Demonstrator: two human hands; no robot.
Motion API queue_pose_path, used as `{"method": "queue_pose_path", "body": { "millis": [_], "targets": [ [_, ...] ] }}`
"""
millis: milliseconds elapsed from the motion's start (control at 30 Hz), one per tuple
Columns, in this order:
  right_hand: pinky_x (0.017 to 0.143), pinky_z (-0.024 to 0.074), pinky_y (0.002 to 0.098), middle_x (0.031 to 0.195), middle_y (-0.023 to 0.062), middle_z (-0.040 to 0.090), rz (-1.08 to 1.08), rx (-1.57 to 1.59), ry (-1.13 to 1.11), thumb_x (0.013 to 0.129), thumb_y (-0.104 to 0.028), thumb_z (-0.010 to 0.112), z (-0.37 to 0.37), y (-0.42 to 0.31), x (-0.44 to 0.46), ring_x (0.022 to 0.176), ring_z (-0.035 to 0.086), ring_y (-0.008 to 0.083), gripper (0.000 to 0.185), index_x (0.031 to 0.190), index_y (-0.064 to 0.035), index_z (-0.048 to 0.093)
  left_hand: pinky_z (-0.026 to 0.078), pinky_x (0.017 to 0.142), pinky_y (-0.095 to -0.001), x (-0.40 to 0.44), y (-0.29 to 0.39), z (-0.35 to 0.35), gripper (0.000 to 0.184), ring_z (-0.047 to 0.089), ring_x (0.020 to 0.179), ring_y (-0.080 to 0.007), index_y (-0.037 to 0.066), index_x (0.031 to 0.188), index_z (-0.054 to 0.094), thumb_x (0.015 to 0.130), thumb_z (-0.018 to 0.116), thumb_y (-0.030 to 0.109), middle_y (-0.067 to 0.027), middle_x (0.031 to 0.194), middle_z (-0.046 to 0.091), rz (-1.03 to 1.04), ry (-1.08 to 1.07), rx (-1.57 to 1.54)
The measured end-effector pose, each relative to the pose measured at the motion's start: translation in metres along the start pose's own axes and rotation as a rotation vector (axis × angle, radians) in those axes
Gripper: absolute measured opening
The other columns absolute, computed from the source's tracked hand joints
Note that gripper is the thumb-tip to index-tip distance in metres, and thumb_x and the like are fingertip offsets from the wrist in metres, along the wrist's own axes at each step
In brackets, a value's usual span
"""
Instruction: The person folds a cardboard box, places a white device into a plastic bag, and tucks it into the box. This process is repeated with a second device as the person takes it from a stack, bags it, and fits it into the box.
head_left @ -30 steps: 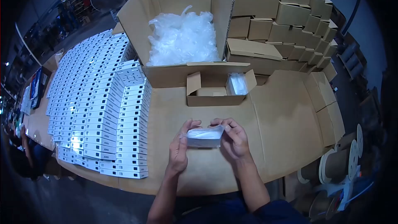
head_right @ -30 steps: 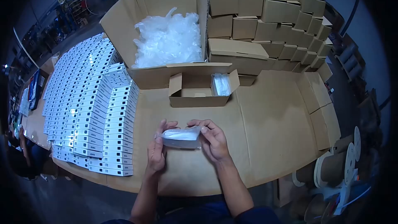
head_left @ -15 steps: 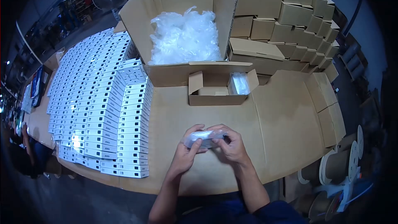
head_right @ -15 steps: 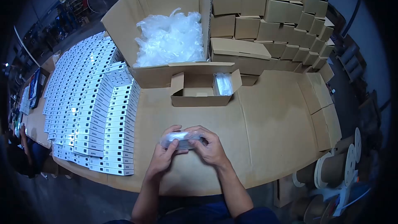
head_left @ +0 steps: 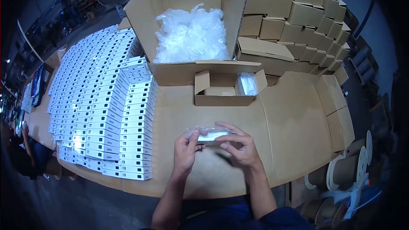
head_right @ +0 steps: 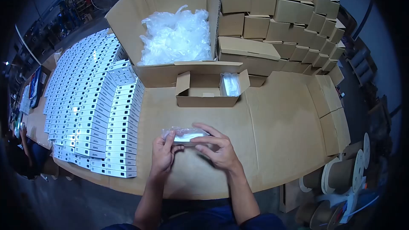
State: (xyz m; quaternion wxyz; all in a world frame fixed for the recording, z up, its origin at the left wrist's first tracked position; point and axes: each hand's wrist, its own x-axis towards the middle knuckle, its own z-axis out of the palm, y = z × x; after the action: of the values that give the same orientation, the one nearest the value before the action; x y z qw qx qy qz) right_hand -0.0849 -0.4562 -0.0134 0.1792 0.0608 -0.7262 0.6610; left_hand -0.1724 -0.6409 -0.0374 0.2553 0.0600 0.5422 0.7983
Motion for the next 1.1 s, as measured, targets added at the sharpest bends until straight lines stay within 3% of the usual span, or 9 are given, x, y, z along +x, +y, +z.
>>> {"method": "queue_pose_path", "body": {
  "millis": [167,333,433,467,567,600,733,933,1100],
  "targets": [
    [0.092,0.0566,0.0339,0.108,0.0153,0.076,0.189,-0.159,0.051,0.082,0.005,0.076,0.004,-0.005,0.001,0.102,0.073,0.0239,0.034,0.116,0.0017,0.073,0.061,0.071,-0.0304,0.000,0.004,0.003,0.040,0.072,0.086,-0.0181,-0.006,0.111,0.066,0.112,0.045,0.028,-0.0173,0.103,0.073,-0.030,-0.064,-0.035],
    [0.088,0.0572,0.0319,0.102,0.0128,0.078,0.230,-0.163,0.029,0.085,0.002,0.076,0.002,-0.020,0.006,0.097,0.074,0.0198,0.028,0.113,0.0025,0.073,0.067,0.081,-0.0411,-0.001,0.024,0.003,0.064,0.074,0.100,-0.0315,0.008,0.164,0.012,0.111,0.045,0.021,-0.0251,0.115,0.069,0.023,-0.156,-0.073],
    [0.088,0.0567,0.0313,0.103,0.0128,0.078,0.254,-0.116,0.052,0.086,0.001,0.077,-0.003,-0.012,0.003,0.097,0.073,0.0186,0.027,0.113,0.0031,0.073,0.066,0.086,-0.0424,-0.005,0.030,0.003,0.078,0.070,0.109,-0.0327,0.009,0.164,0.010,0.103,0.058,0.004,-0.0269,0.128,0.062,0.096,-0.261,-0.086],
    [0.088,0.0565,0.0314,0.104,0.0131,0.078,0.222,-0.122,0.044,0.086,0.000,0.077,-0.004,-0.011,0.003,0.098,0.073,0.0186,0.027,0.113,0.0033,0.073,0.064,0.092,-0.0412,-0.006,0.027,0.001,0.083,0.065,0.119,-0.0332,0.005,0.161,0.023,0.092,0.066,-0.011,-0.0261,0.140,0.053,0.187,-0.338,-0.083],
    [0.092,0.0558,0.0333,0.109,0.0145,0.077,0.185,-0.087,0.029,0.086,-0.002,0.078,-0.004,-0.010,0.002,0.100,0.073,0.0205,0.029,0.114,0.0031,0.073,0.063,0.096,-0.0398,0.002,0.022,-0.009,0.063,0.061,0.124,-0.0321,-0.003,0.147,0.046,0.089,0.067,-0.014,-0.0242,0.144,0.049,0.358,-0.385,0.282],
    [0.093,0.0554,0.0339,0.110,0.0149,0.077,0.180,-0.067,0.032,0.085,-0.002,0.079,-0.004,-0.007,0.002,0.101,0.073,0.0215,0.030,0.114,0.0031,0.073,0.063,0.095,-0.0381,0.001,0.029,-0.005,0.038,0.061,0.124,-0.0314,-0.010,0.128,0.061,0.091,0.065,-0.013,-0.0235,0.144,0.049,0.360,-0.379,0.294],
    [0.098,0.0532,0.0370,0.114,0.0150,0.075,0.137,-0.022,0.046,0.083,-0.004,0.081,-0.006,-0.004,0.003,0.111,0.070,0.0261,0.030,0.112,0.0008,0.074,0.064,0.094,-0.0370,0.002,0.033,-0.007,0.030,0.062,0.122,-0.0296,-0.011,0.121,0.065,0.091,0.065,-0.012,-0.0239,0.144,0.051,0.166,-0.414,0.221],
    [0.090,0.0542,0.0396,0.118,0.0076,0.069,-0.193,-0.738,0.161,0.077,-0.006,0.082,-0.001,-0.047,0.024,0.105,0.065,0.0306,0.028,0.103,-0.0060,0.072,0.063,0.093,-0.0340,0.005,0.034,-0.009,0.024,0.065,0.116,-0.0253,-0.011,0.116,0.068,0.092,0.066,-0.010,-0.0232,0.140,0.056,0.192,-0.393,0.349],
    [0.075,0.0554,0.0408,0.103,0.0035,0.066,-0.235,-0.923,-0.253,0.081,-0.011,0.079,-0.015,-0.055,0.029,0.088,0.065,0.0267,0.022,0.099,-0.0090,0.066,0.063,0.092,-0.0329,0.012,0.050,-0.001,0.023,0.067,0.113,-0.0236,-0.010,0.115,0.069,0.093,0.065,-0.009,-0.0202,0.136,0.060,0.278,-0.421,0.501]
  ]
}}
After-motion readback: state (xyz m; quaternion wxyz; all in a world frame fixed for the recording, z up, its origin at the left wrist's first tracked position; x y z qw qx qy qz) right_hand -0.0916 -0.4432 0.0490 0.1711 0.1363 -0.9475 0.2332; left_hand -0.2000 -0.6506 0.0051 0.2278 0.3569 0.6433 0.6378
